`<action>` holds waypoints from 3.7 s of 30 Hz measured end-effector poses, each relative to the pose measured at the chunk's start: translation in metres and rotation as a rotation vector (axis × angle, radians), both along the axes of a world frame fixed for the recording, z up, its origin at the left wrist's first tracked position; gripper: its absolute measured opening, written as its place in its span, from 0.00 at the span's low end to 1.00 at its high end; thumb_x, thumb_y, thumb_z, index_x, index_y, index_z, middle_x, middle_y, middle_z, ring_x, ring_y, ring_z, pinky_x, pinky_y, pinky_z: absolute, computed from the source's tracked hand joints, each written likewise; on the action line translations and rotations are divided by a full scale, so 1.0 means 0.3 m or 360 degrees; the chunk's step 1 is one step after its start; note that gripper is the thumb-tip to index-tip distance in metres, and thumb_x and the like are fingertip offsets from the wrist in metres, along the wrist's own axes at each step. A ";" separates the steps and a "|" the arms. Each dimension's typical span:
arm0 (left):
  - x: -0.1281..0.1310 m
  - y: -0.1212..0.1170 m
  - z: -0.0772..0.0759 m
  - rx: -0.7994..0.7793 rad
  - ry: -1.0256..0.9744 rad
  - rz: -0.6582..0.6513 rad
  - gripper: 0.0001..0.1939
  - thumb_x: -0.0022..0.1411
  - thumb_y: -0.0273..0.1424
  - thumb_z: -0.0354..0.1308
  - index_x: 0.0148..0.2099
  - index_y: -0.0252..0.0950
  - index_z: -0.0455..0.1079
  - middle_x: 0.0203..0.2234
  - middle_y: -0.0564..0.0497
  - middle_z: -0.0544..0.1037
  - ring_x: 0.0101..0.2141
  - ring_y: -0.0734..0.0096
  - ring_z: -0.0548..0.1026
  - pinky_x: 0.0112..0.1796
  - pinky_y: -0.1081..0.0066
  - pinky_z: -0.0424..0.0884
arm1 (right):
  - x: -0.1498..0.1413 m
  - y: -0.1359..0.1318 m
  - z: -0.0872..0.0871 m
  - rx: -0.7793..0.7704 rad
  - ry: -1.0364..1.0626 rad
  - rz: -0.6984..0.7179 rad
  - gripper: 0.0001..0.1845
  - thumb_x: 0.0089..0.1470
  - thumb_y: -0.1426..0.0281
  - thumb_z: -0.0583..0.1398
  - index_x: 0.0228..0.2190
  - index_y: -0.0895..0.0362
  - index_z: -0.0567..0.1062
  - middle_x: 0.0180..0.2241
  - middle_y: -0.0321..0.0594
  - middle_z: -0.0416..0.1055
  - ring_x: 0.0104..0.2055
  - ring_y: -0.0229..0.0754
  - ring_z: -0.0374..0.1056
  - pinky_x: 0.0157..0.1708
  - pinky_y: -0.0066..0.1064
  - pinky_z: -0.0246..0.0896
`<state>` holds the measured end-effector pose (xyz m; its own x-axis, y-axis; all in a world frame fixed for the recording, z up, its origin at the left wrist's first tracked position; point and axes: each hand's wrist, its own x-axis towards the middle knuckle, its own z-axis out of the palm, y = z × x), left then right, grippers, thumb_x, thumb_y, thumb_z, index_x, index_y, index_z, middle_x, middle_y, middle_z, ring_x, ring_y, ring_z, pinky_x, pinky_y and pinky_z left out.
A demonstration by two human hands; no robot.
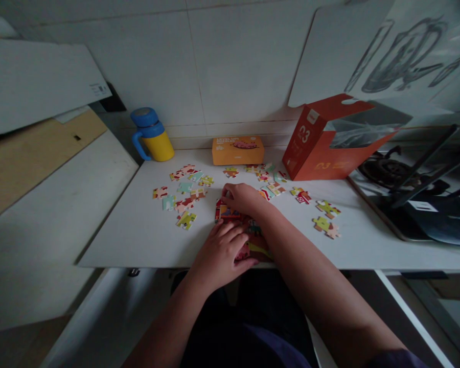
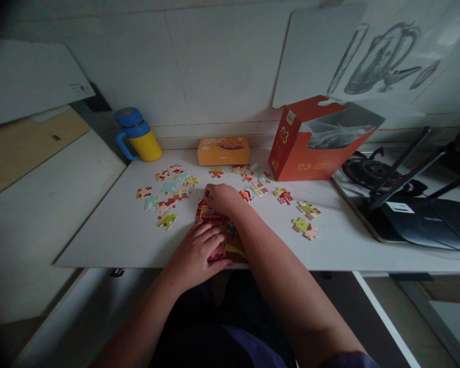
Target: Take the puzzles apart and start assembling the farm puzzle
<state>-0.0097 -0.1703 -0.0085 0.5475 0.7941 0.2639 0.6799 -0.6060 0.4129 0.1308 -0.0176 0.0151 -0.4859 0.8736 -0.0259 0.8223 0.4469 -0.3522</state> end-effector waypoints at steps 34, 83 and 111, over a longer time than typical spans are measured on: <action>-0.003 -0.001 -0.016 0.0054 0.0000 0.0002 0.26 0.63 0.45 0.69 0.59 0.41 0.72 0.61 0.45 0.76 0.64 0.52 0.70 0.69 0.46 0.60 | 0.009 0.092 -0.095 0.0377 -0.0051 -0.0479 0.33 0.69 0.47 0.54 0.69 0.43 0.67 0.70 0.54 0.58 0.71 0.66 0.52 0.66 0.59 0.49; 0.007 0.005 -0.045 0.0344 -0.0026 0.0447 0.09 0.70 0.33 0.59 0.50 0.37 0.74 0.56 0.42 0.79 0.56 0.50 0.75 0.64 0.42 0.67 | -0.002 0.093 -0.110 0.0471 0.0044 -0.0597 0.34 0.60 0.45 0.61 0.52 0.61 0.79 0.59 0.61 0.69 0.62 0.67 0.60 0.63 0.57 0.53; 0.007 0.001 -0.040 0.0299 -0.0029 0.0456 0.09 0.71 0.33 0.59 0.51 0.37 0.74 0.56 0.42 0.79 0.57 0.51 0.75 0.65 0.42 0.66 | 0.020 0.133 -0.135 0.0308 0.0036 -0.0565 0.26 0.56 0.55 0.62 0.50 0.60 0.77 0.63 0.59 0.64 0.65 0.65 0.58 0.65 0.58 0.50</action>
<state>-0.0077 -0.1700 -0.0207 0.3029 0.8516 0.4277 0.8272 -0.4578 0.3257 0.1368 0.0223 -0.0253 -0.1514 0.9750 0.1629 0.9305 0.1962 -0.3092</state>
